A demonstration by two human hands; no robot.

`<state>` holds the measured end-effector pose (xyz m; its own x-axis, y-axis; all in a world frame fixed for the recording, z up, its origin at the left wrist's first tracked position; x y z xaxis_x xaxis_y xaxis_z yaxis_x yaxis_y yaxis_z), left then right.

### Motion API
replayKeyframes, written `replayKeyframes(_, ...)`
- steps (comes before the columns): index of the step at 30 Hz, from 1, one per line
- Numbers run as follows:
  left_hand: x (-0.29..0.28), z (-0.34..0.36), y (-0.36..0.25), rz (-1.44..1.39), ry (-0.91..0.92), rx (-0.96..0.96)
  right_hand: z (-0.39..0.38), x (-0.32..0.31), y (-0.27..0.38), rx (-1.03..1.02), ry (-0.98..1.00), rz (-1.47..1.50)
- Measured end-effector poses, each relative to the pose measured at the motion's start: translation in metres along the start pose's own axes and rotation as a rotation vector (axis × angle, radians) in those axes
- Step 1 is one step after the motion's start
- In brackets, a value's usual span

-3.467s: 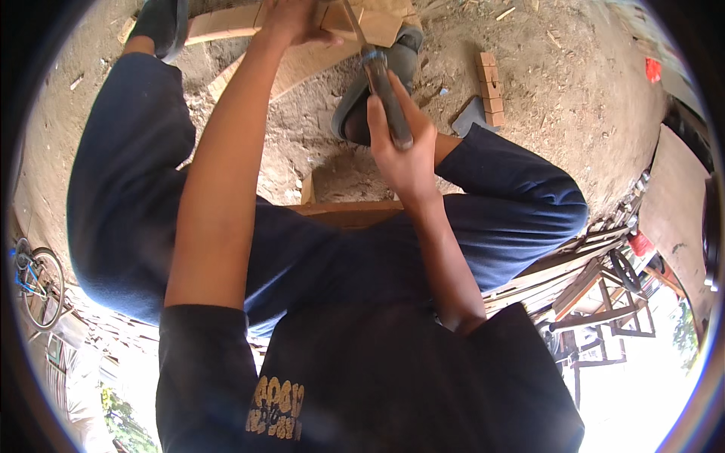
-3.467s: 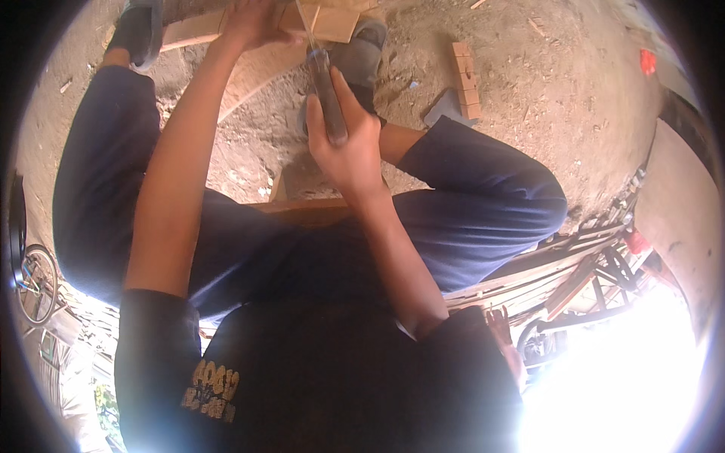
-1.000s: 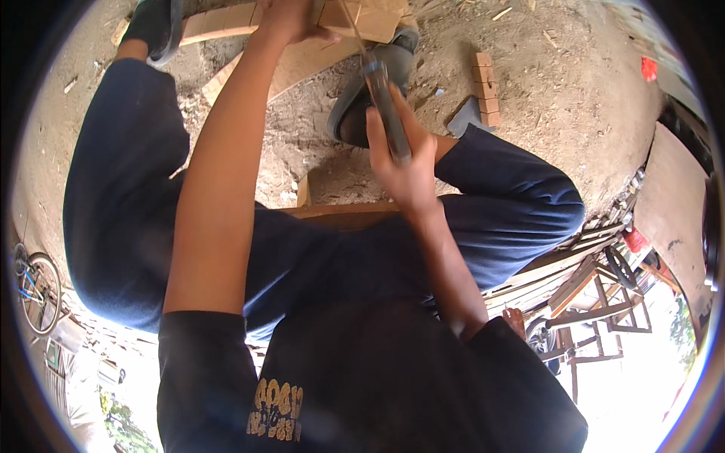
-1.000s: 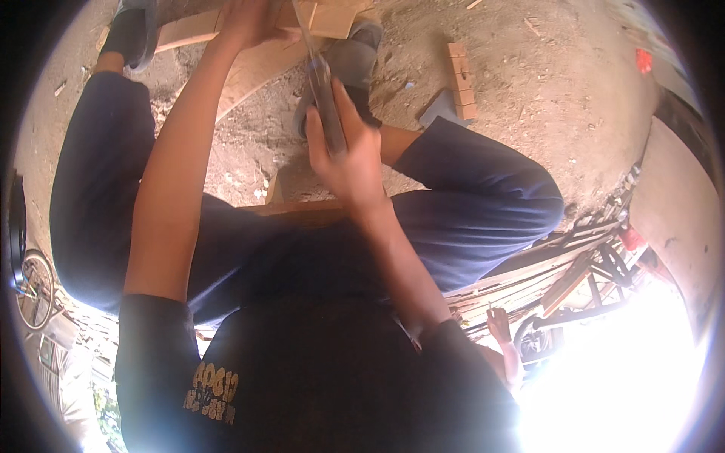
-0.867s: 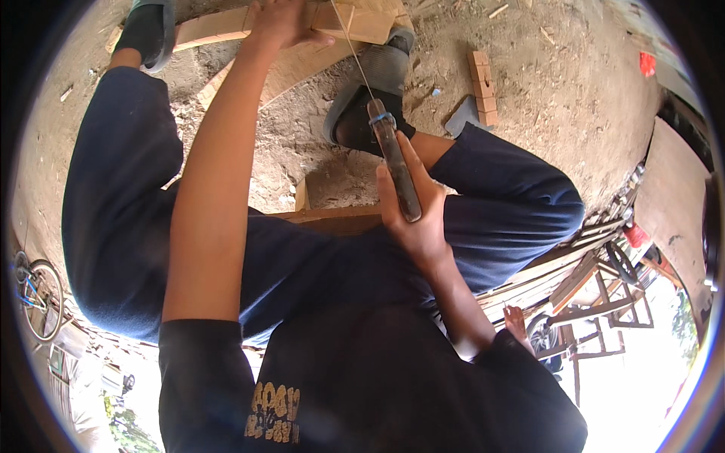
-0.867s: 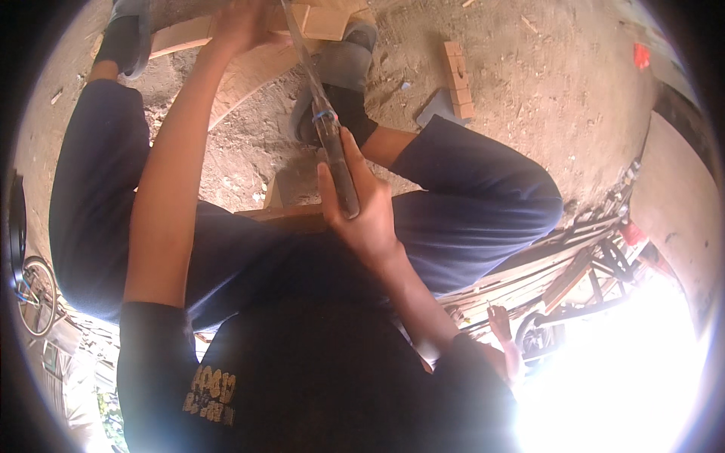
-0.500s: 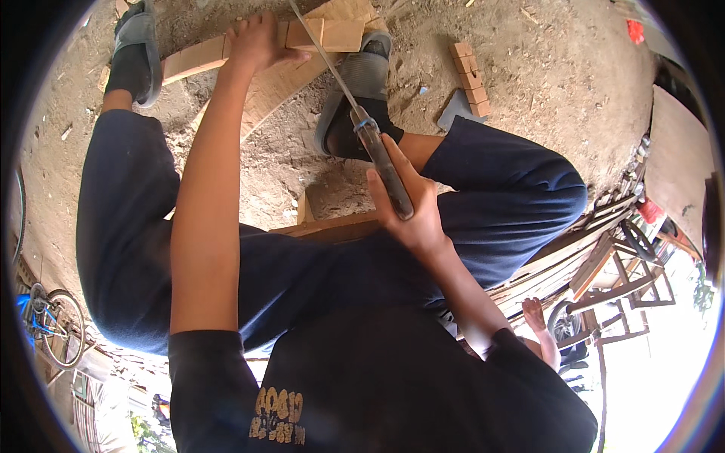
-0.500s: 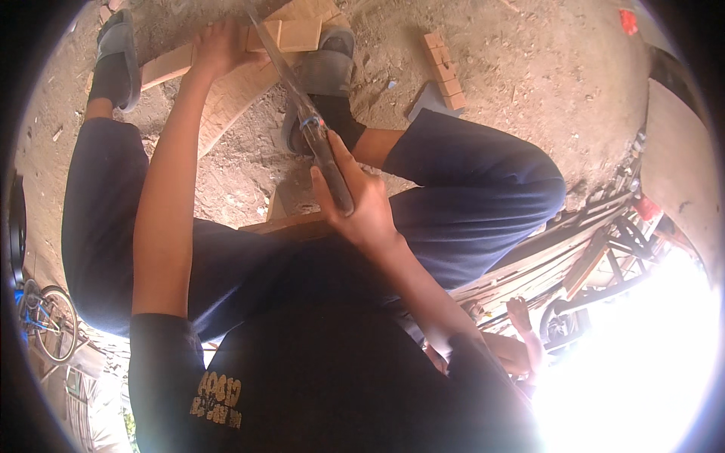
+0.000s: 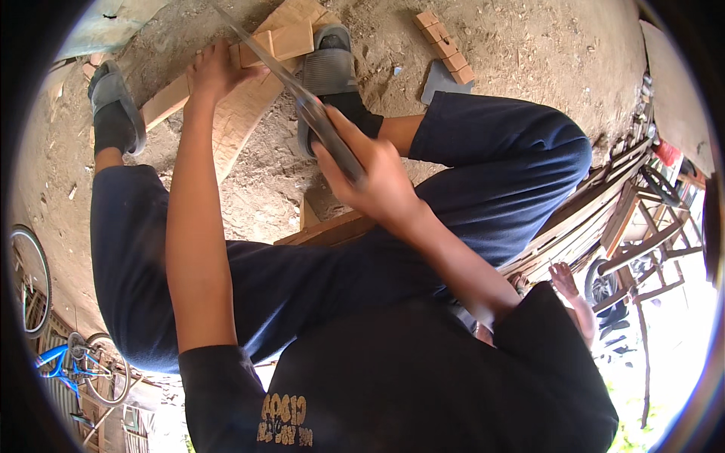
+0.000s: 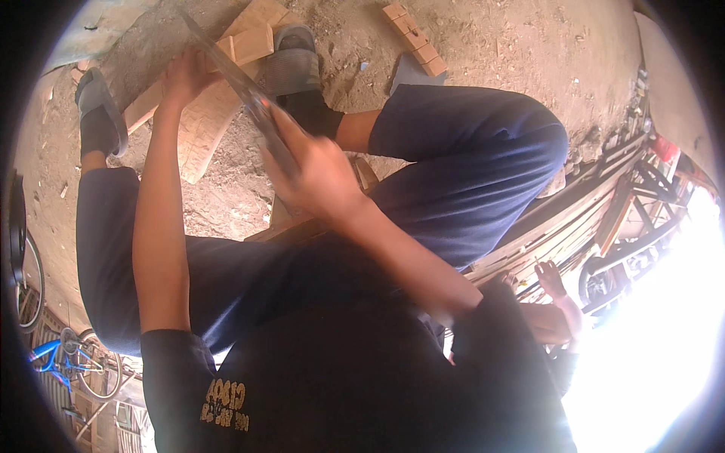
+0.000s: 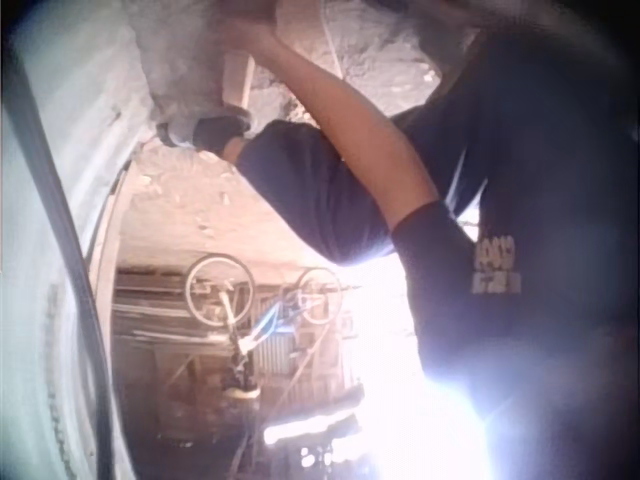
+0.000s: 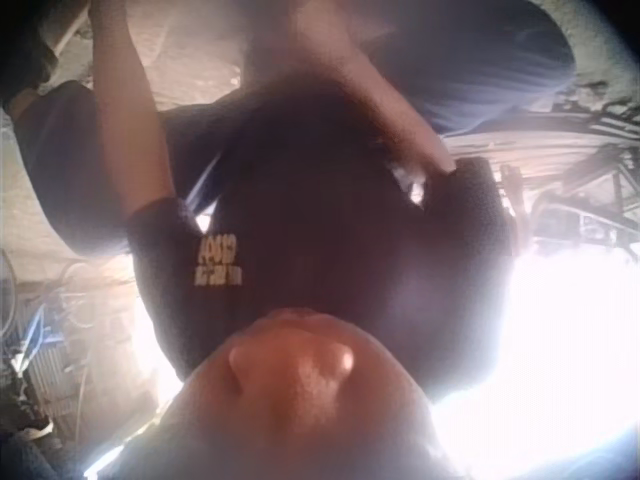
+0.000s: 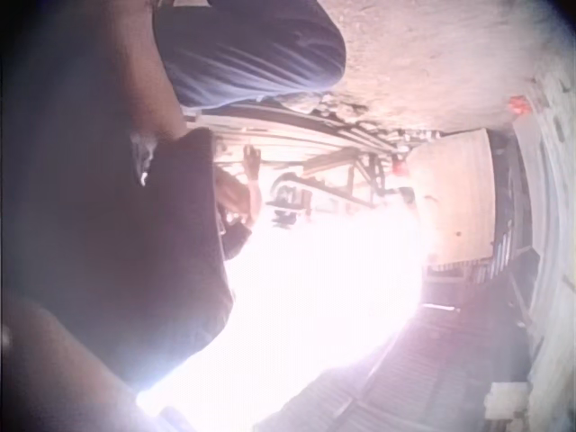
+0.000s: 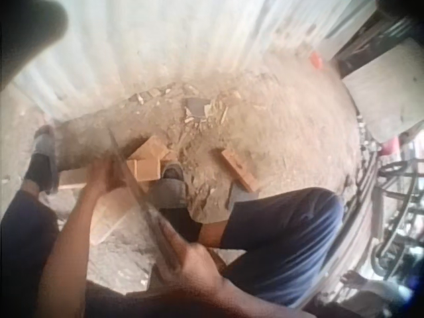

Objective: The person sits on the ground and uses a large knife to carve and shape a small wooden block. They repeatedly strike and scrape the wood, adjusting its position between cuts. The carved pieces accumulate on the ground nearby.

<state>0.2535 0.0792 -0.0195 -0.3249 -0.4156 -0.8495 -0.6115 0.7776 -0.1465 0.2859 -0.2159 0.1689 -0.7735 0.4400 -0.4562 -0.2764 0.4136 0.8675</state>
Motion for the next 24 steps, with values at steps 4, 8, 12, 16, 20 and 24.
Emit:
replayKeyframes(4,0.011,0.006,-0.004,0.081,-0.103,0.039,0.034,0.011,-0.007,-0.037,-0.011,-0.084)
replayKeyframes(8,0.014,0.009,0.005,0.07,-0.052,0.022,-0.02,-0.012,-0.006,0.02,0.011,-0.015)
replayKeyframes(12,0.018,0.018,0.014,0.019,0.007,0.055,0.016,-0.004,-0.006,0.031,0.064,0.034)
replayKeyframes(16,0.024,0.021,0.008,-0.008,0.002,0.082,0.037,0.004,-0.006,0.043,0.061,-0.005)
replayKeyframes(20,0.015,0.015,0.0,-0.031,-0.079,0.065,-0.024,-0.022,-0.013,0.052,0.016,0.099)
replayKeyframes(24,0.014,0.008,0.013,-0.006,-0.106,0.037,-0.006,-0.012,-0.014,0.107,0.042,0.15)
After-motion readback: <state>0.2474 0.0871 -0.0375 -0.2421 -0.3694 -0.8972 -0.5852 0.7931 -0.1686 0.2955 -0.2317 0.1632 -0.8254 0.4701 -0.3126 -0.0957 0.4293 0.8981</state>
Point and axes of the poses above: each hand's wrist, its own z-axis towards the middle knuckle, its own x-axis out of the palm, y = z × x, the point moved 7 cm from there along z, towards the middle knuckle, and after that the axes turned 7 degrees about y, right-handed, at the moved point
